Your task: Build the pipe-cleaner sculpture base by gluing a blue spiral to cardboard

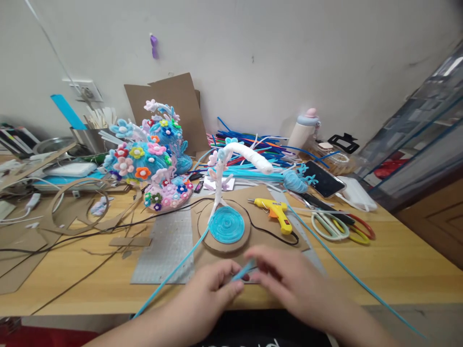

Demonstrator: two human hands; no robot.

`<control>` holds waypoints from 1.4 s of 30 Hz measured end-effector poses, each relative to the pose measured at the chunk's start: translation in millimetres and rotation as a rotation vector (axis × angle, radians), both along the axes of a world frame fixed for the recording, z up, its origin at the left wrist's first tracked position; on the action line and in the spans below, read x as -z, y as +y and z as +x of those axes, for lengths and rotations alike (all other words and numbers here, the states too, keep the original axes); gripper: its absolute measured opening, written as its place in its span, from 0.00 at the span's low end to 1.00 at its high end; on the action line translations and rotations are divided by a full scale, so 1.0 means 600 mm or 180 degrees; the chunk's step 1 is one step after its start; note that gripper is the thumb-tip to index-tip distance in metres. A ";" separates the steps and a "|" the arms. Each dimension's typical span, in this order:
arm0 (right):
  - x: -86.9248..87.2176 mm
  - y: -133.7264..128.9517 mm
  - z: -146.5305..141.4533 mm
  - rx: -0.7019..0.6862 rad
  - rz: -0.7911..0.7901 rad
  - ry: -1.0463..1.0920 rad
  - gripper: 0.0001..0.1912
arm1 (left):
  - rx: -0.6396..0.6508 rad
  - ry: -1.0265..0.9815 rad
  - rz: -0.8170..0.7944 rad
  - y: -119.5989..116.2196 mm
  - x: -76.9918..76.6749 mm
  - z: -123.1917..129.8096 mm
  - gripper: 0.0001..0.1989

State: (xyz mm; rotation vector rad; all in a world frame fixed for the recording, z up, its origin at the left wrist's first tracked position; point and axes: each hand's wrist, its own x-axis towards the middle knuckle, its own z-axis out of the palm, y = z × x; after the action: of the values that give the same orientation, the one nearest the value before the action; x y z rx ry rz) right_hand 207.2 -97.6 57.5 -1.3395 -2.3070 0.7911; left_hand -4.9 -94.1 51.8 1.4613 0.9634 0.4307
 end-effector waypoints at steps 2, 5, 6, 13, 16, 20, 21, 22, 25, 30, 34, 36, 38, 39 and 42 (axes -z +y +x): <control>0.014 0.024 0.042 0.1055 0.0217 0.0071 0.16 | -0.0269 -0.0040 -0.0138 0.004 0.007 -0.009 0.15; 0.056 0.065 0.120 0.2244 0.0551 -0.0798 0.16 | -0.0423 -0.0122 -0.0456 0.004 0.013 -0.031 0.19; 0.073 0.076 0.142 0.2232 0.0570 -0.1049 0.16 | -0.0450 -0.0176 -0.0561 0.002 0.014 -0.036 0.21; 0.154 0.095 0.195 0.2369 0.0218 -0.1265 0.19 | -0.0464 -0.0134 -0.0592 -0.006 0.006 -0.041 0.24; 0.156 0.097 0.203 0.2418 0.0188 -0.1207 0.15 | -0.0419 -0.0016 -0.0572 -0.008 0.000 -0.040 0.23; 0.153 0.097 0.223 0.2643 0.0404 -0.1238 0.15 | -0.0329 0.0025 -0.0577 -0.012 -0.004 -0.038 0.22; 0.154 0.096 0.227 0.2680 0.0434 -0.1264 0.15 | -0.0303 0.0039 -0.0585 -0.013 -0.005 -0.037 0.22; 0.155 0.095 0.230 0.2688 0.0428 -0.1288 0.15 | -0.0280 0.0057 -0.0598 -0.014 -0.006 -0.035 0.22; 0.161 0.093 0.233 0.2611 0.0327 -0.1312 0.09 | -0.0333 0.0097 -0.0690 -0.014 -0.008 -0.031 0.23; 0.151 0.097 0.228 0.2640 0.0323 -0.1207 0.08 | -0.0528 0.0232 -0.0527 -0.013 -0.009 -0.032 0.21; 0.105 0.090 0.209 0.2893 0.0434 -0.0892 0.07 | -0.0517 0.0098 -0.0276 -0.014 -0.005 -0.036 0.20; 0.074 0.072 0.178 0.2757 0.0323 -0.0468 0.09 | -0.0455 0.0031 -0.0281 -0.014 -0.003 -0.036 0.20; 0.045 0.043 0.130 0.2191 -0.0275 0.0792 0.12 | -0.0408 0.0035 -0.0101 -0.012 -0.003 -0.032 0.19; 0.033 0.028 0.103 0.1900 -0.0579 0.1151 0.14 | -0.0428 0.0026 0.0005 -0.010 -0.004 -0.028 0.18; 0.019 -0.014 0.025 0.1020 -0.1185 0.1516 0.16 | -0.0671 -0.0240 -0.0014 -0.004 -0.007 -0.016 0.14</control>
State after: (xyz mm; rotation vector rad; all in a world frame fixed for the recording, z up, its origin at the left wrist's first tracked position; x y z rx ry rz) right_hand 222.5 -106.1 45.9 -1.4264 -1.5833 1.3036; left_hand -14.5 -96.6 56.1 1.3351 1.0611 0.6326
